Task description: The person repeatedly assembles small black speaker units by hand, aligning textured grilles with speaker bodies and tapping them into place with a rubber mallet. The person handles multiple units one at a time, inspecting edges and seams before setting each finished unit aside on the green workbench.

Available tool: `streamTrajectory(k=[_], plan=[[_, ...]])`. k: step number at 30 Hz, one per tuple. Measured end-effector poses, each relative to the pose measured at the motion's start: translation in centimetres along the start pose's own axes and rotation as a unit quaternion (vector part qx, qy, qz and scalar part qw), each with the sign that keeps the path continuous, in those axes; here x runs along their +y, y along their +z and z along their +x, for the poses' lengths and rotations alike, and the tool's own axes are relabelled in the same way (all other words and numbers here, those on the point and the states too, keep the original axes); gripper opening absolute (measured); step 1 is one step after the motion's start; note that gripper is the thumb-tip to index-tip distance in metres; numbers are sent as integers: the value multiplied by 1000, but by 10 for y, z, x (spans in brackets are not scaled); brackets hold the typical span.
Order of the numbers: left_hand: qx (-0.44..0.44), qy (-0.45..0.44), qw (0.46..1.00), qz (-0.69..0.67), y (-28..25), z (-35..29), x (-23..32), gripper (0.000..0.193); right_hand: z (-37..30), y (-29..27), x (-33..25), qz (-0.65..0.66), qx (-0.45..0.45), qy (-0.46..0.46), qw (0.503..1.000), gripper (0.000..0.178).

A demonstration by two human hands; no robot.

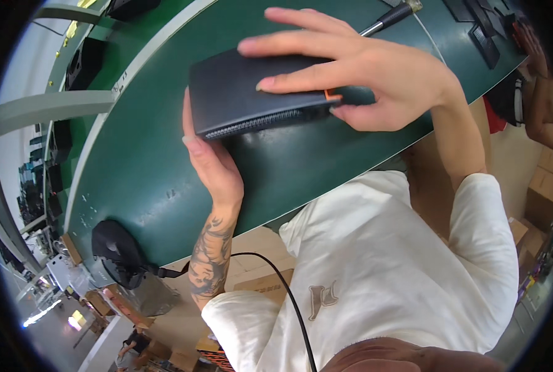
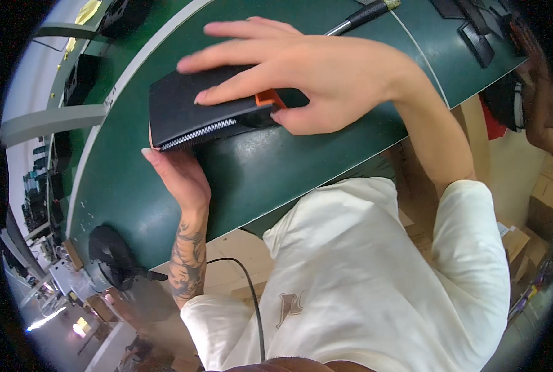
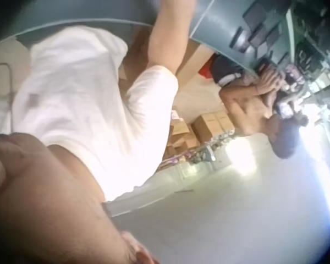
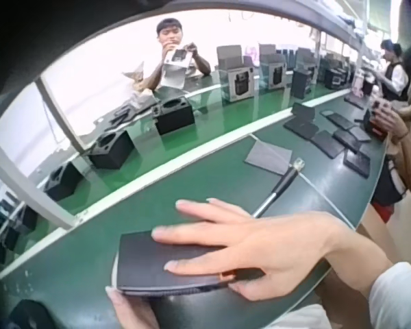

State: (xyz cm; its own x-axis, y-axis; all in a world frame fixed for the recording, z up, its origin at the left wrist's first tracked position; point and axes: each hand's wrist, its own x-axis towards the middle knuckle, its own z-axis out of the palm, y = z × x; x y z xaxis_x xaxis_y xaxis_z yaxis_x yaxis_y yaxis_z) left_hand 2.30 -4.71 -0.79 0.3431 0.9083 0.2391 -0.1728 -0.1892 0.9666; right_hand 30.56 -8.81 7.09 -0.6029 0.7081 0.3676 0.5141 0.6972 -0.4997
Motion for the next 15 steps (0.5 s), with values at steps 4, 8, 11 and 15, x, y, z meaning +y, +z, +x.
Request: streamTrajectory(k=[4,8,11,15], plan=[[-42,52,997,32,10,14,-1,77,-10,14,-6,-11,94,44,995,79],[-30,22,999,0,15,23,4,78,-3,28,-48,174,150,247,942,74],[-36,-3,997,-75,24,17,10,85,14,71,-51,307,311,258,862,74],[-5,-9,994,-108,31,13,14,87,23,86,-43,349,381,238,822,75]])
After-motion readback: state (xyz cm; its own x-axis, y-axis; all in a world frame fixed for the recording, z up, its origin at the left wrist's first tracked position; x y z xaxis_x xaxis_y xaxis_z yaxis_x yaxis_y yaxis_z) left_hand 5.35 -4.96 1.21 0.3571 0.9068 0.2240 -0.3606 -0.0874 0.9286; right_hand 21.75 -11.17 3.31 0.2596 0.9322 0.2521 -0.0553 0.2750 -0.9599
